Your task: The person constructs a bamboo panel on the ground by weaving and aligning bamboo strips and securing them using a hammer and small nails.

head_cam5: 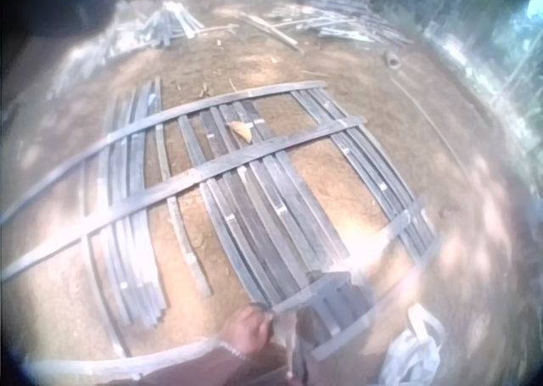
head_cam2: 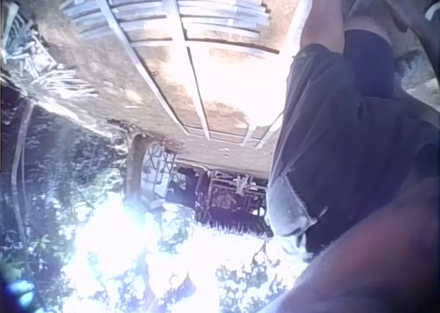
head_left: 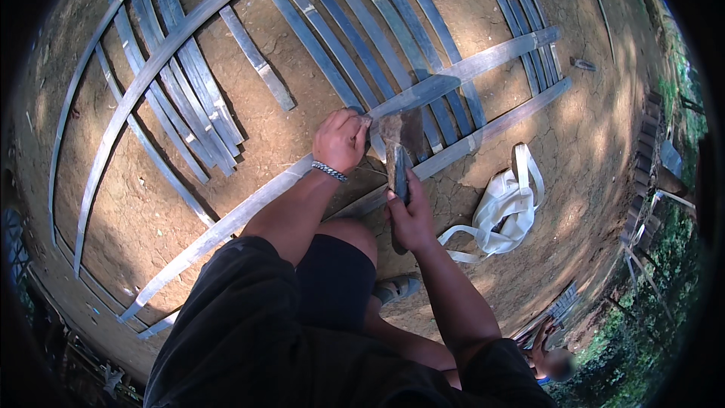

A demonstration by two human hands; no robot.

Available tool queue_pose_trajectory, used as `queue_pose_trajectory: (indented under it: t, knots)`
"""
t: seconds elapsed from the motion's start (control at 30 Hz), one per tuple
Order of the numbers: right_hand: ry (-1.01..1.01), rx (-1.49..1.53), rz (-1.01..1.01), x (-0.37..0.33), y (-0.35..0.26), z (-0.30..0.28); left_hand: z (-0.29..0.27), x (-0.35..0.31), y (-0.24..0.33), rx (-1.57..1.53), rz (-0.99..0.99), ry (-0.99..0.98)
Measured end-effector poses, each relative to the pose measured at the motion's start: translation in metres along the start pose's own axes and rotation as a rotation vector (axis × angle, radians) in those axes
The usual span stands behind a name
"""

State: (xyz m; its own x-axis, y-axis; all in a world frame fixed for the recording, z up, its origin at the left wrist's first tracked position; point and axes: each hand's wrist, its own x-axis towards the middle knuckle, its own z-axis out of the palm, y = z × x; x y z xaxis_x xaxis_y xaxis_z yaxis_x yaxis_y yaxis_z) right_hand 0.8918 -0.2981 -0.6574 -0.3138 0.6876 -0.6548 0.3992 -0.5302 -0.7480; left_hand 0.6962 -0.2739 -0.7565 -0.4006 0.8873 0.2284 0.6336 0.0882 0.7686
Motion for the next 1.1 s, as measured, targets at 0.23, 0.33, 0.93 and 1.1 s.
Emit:
queue_pose_trajectory:
  t: [0.23, 0.33, 0.93, 1.1]
  knots:
    - [0.001, 0.039, -0.001, -0.001, -0.006, 0.000, 0.000, -0.002, -0.001, 0.032, 0.047, -0.031]
    - [-0.005, 0.049, 0.010, -0.001, -0.008, 0.000, 0.002, -0.004, -0.002, 0.046, 0.032, -0.027]
    - [0.007, 0.060, 0.021, -0.017, -0.005, -0.001, 0.001, -0.004, -0.004, -0.007, -0.022, 0.038]
    - [0.013, 0.125, 0.052, -0.020, 0.009, -0.003, -0.001, -0.001, -0.003, -0.049, 0.022, 0.032]
